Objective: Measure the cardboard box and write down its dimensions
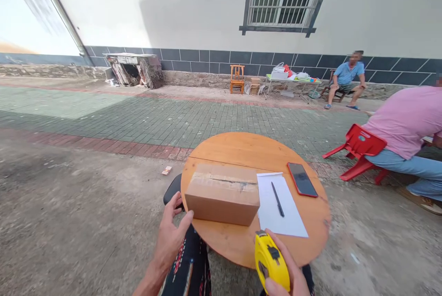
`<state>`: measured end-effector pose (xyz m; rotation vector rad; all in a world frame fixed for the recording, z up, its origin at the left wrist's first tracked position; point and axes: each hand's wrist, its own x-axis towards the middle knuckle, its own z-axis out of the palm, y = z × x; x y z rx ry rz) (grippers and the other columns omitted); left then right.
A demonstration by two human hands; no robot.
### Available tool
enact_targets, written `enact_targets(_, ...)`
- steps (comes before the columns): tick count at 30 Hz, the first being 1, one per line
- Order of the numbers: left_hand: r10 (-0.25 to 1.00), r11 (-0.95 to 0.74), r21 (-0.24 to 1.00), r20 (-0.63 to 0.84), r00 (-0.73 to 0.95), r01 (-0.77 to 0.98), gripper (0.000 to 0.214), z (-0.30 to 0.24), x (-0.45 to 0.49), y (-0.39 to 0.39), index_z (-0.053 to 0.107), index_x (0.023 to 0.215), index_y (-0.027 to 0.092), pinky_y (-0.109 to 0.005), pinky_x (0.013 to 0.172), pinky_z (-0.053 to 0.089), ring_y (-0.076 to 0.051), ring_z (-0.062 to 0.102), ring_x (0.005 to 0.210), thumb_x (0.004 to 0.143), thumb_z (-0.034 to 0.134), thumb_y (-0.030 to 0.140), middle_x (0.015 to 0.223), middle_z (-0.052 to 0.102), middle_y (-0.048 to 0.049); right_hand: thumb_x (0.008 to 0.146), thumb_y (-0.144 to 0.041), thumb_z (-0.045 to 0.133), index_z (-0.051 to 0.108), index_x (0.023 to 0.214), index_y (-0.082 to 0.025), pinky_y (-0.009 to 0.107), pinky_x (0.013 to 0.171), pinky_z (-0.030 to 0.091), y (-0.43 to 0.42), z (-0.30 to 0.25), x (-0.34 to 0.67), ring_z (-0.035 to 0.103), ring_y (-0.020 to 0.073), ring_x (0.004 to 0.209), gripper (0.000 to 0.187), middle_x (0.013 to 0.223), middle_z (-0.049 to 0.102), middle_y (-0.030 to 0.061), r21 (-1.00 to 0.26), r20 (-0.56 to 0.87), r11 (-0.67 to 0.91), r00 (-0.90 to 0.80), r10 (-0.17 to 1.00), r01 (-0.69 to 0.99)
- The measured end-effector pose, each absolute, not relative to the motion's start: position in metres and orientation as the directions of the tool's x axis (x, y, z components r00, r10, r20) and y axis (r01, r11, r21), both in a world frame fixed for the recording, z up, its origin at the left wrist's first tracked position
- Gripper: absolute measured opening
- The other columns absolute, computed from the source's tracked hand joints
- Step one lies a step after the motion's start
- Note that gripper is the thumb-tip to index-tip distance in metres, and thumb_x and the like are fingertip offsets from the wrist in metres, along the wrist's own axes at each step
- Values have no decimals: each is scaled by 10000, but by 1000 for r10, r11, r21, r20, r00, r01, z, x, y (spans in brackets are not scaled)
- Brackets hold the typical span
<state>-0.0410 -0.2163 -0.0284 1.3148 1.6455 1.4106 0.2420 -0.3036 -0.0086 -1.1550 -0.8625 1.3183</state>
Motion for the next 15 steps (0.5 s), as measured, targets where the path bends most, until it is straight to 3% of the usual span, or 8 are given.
enact_targets(7,969,13,988,26,-247,155,786,-52,-34,-209,337,1440,200,-479,1102,355,-309,454,1302,802,613,567,1478,419,-139,620,-499,807,556,1334,-218,324,979,478,-285,-9,245,522,321,1281,807,1334,624,101,-961,-108,-70,132,985,-267)
enact_targets(15,972,27,988,9,-234,150,736,-51,-27,-203,445,1365,172,-426,1017,446,-300,558,1200,790,622,597,1330,578,-134,664,-483,778,530,1348,-212,278,1019,436,-268,-16,240,499,280,1307,776,1394,581,76,-972,-61,-34,111,992,-231)
